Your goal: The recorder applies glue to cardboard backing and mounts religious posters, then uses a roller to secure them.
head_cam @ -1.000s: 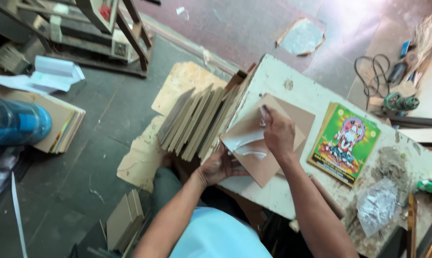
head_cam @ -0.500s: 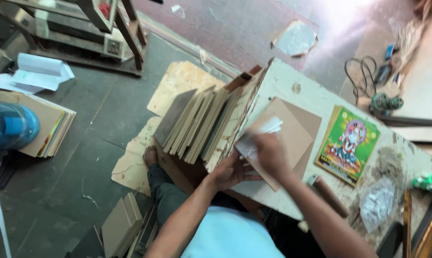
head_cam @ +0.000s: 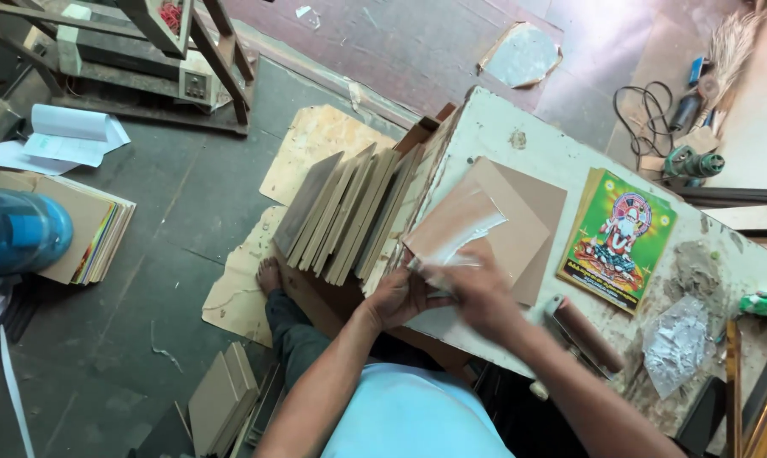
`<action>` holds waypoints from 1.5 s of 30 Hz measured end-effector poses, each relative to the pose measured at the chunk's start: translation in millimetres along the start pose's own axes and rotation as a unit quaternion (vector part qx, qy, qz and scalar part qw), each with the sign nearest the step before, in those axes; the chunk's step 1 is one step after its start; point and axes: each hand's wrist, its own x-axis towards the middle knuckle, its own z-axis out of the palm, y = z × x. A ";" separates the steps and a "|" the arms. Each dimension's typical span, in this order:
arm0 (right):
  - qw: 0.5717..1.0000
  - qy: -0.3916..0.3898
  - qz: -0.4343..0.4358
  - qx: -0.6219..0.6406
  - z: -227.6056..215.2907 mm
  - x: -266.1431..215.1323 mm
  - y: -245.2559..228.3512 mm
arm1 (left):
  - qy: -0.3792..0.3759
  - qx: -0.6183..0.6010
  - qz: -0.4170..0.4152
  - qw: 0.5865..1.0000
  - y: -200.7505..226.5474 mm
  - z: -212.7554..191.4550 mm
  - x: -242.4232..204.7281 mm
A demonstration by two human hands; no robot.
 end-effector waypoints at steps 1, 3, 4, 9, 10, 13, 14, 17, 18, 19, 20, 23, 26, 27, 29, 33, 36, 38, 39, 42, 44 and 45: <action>1.000 0.001 0.002 0.001 -2.6 -5.5 28.3 | 0.001 0.001 -0.002 1.000 -2.7 -2.2 0.3; 0.944 -0.002 0.325 -0.063 -7.8 -16.1 84.9 | -0.068 -0.075 -0.013 0.995 -7.0 -6.7 1.7; 0.943 0.000 0.327 -0.063 -2.0 -21.1 87.4 | -0.068 -0.074 -0.015 0.995 -7.1 -4.6 0.3; 0.998 0.042 0.048 -0.014 -6.6 0.2 -27.7 | -0.075 -0.046 -0.021 0.996 -8.8 -11.3 2.4; 0.997 0.047 0.052 -0.014 -2.4 -11.5 -20.6 | -0.077 -0.043 -0.027 0.996 -8.1 -11.0 2.3; 0.998 0.057 0.001 -0.033 5.1 -46.5 33.0 | -0.012 -0.038 -0.022 0.999 -7.7 -7.3 3.5; 0.989 0.069 0.100 -0.086 6.6 -59.5 69.9 | -0.036 -0.041 -0.022 0.998 -7.4 -5.0 1.1; 0.964 0.073 0.216 -0.135 0.7 -57.8 104.4 | -0.075 -0.035 -0.022 0.996 -0.6 2.8 1.1; 0.961 0.065 0.235 -0.132 -3.8 -47.6 104.9 | -0.088 -0.028 -0.021 0.996 4.4 5.6 4.3; 0.961 0.064 0.234 -0.131 0.6 -44.3 75.3 | -0.086 -0.028 -0.020 0.996 1.4 2.5 2.7; 0.980 0.076 0.160 -0.096 5.2 -41.4 46.6 | -0.062 -0.034 -0.034 0.997 -2.0 -1.1 1.8; 0.995 0.081 0.048 -0.035 -22.6 -20.7 -37.6 | -0.041 -0.037 -0.045 0.997 -17.1 -21.0 3.0; 0.997 0.062 0.050 -0.025 -8.1 -52.4 24.7 | -0.047 -0.052 -0.040 0.997 -16.6 -25.0 7.6; 0.993 0.048 0.096 -0.040 6.0 -82.3 64.4 | -0.049 -0.073 -0.046 0.995 -15.9 -23.1 7.2; 0.983 0.069 0.154 -0.067 -16.3 -53.1 57.5 | -0.062 -0.062 -0.047 0.995 -8.0 -7.5 3.1; 0.989 0.112 0.080 -0.051 16.3 -74.0 47.4 | -0.040 -0.047 -0.056 0.997 -5.1 -4.4 0.9; 0.997 0.065 0.002 -0.032 -31.1 -42.9 -55.8 | -0.058 -0.052 -0.052 0.996 -26.5 -50.0 9.5; 0.995 0.082 0.026 -0.044 -15.9 -67.1 -1.1 | -0.061 -0.064 -0.043 0.995 -26.3 -49.1 10.7; 0.993 0.096 0.053 -0.053 -7.6 -81.2 24.6 | -0.060 -0.079 -0.036 0.994 -27.8 -49.0 8.9; 0.971 0.097 0.200 -0.090 -34.0 -49.2 47.7 | -0.066 -0.041 -0.055 0.995 -5.7 -0.2 3.5; 0.980 0.097 0.146 -0.092 -21.7 -51.9 32.3 | -0.052 -0.036 -0.054 0.996 0.6 1.0 6.6; 0.987 0.084 0.097 -0.092 -13.6 -60.2 20.8 | -0.032 -0.043 -0.056 0.997 -3.5 0.4 2.0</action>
